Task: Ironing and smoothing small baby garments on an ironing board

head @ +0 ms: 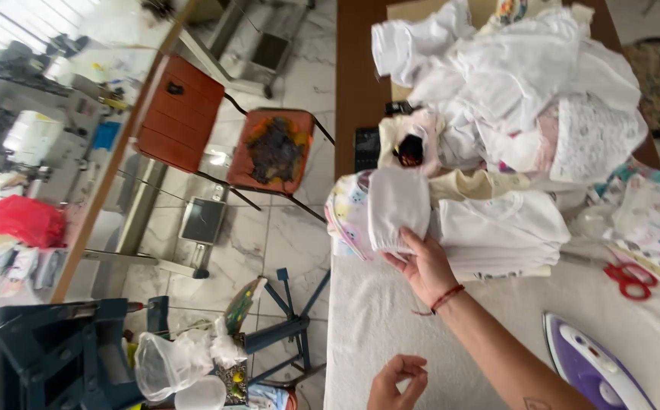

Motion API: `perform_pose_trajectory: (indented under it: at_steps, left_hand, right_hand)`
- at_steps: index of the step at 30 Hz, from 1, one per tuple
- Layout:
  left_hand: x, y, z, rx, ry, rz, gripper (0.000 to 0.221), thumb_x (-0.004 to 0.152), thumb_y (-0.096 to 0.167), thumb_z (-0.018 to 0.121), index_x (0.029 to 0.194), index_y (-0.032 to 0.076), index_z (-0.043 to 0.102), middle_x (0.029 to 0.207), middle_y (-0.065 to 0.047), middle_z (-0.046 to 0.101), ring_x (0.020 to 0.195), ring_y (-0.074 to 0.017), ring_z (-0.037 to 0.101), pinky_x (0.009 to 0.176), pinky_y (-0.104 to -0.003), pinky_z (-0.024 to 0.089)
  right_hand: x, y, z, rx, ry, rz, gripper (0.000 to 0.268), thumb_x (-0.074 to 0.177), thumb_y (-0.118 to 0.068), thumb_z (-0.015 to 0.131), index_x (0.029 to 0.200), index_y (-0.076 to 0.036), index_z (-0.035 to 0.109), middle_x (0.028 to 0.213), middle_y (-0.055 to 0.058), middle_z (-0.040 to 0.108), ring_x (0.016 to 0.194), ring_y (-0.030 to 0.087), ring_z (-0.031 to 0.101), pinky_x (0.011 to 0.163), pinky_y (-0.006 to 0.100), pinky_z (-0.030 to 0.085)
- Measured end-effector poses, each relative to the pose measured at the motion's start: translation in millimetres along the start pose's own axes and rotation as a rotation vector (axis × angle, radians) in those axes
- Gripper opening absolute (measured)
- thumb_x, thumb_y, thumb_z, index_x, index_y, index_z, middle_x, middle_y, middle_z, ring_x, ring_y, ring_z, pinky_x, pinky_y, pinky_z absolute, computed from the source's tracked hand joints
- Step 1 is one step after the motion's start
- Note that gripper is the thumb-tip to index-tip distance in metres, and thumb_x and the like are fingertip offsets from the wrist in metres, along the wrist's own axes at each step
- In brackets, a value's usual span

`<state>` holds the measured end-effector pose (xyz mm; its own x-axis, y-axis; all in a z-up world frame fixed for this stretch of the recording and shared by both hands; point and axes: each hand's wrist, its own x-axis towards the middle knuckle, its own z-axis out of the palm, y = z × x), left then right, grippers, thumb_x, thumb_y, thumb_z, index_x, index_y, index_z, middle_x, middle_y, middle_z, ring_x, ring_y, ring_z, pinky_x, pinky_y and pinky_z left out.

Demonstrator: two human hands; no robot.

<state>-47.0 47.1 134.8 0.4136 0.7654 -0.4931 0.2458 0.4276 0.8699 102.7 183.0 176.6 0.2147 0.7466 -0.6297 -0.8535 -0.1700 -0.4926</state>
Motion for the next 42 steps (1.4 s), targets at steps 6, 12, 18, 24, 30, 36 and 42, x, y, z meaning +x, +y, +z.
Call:
perform_pose_trajectory:
  at_steps: [6,12,18,24,30,36,42]
  left_hand:
    - [34.6,20.1,1.3,-0.003,-0.106,-0.001,0.021,0.078,0.021,0.06,0.096,0.011,0.059,0.088,0.001,0.065,0.084,-0.0064,0.063,0.074,-0.019,0.048]
    - [75.0,83.6,-4.0,-1.098,-0.221,0.111,0.068,0.076,0.054,0.04,0.128,0.009,0.033,0.125,-0.013,0.045,0.114,-0.0242,0.046,0.096,-0.043,0.036]
    - [112.7,121.4,14.6,-1.135,0.127,0.053,0.044,0.072,0.001,0.06,0.113,0.009,0.047,0.101,-0.007,0.058,0.085,-0.0182,0.057,0.063,-0.028,0.051]
    - [148.7,189.2,53.4,-0.957,0.124,0.049,0.053,0.068,0.007,0.065,0.117,0.016,0.047,0.079,-0.002,0.052,0.058,-0.0064,0.053,0.052,-0.017,0.051]
    - [153.7,197.2,79.0,0.52,0.223,0.389,0.09,0.07,0.046,0.05,0.133,0.0,0.006,0.135,-0.015,0.03,0.114,-0.0293,0.043,0.1,-0.045,0.016]
    - [161.1,80.2,106.9,1.27,0.405,0.932,0.097,0.069,0.018,0.081,0.137,0.023,0.011,0.14,-0.008,0.029,0.126,-0.0275,0.039,0.104,-0.052,0.026]
    - [158.8,70.1,109.4,1.361,0.626,0.967,0.063,0.091,0.034,0.064,0.134,0.03,0.019,0.132,0.0,0.04,0.114,-0.0176,0.052,0.097,-0.046,0.031]
  right_hand:
    - [7.1,-34.3,27.7,0.014,-0.224,-0.055,0.025,0.078,-0.01,0.054,0.103,-0.007,0.049,0.103,0.009,0.057,0.095,0.025,0.056,0.077,0.043,0.051]
    - [-29.2,-56.2,1.2,-0.472,-0.434,-0.039,0.039,0.07,-0.015,0.058,0.103,0.005,0.05,0.078,0.011,0.057,0.068,0.02,0.056,0.052,0.029,0.048]
    - [-24.4,-131.6,-85.4,-0.773,-0.175,-0.241,0.039,0.068,-0.006,0.061,0.107,-0.005,0.053,0.093,0.009,0.062,0.076,0.018,0.058,0.062,0.025,0.047]
    - [-26.4,-198.5,-34.2,-0.853,0.129,-0.49,0.029,0.084,-0.017,0.052,0.113,-0.016,0.047,0.106,0.0,0.052,0.095,0.009,0.052,0.071,0.022,0.046]
    - [18.3,-215.7,-49.5,-0.603,0.113,-0.596,0.024,0.08,-0.017,0.058,0.104,-0.022,0.055,0.085,-0.006,0.057,0.078,0.004,0.055,0.062,0.018,0.047]
    - [26.3,-212.3,-16.4,-0.73,-0.01,-0.633,0.028,0.081,-0.014,0.06,0.107,-0.017,0.052,0.082,-0.003,0.053,0.072,0.004,0.051,0.056,0.017,0.043]
    - [27.6,-199.1,-14.3,-0.48,-0.015,-0.459,0.032,0.078,-0.021,0.056,0.108,-0.017,0.049,0.105,0.005,0.056,0.09,0.019,0.059,0.064,0.028,0.054]
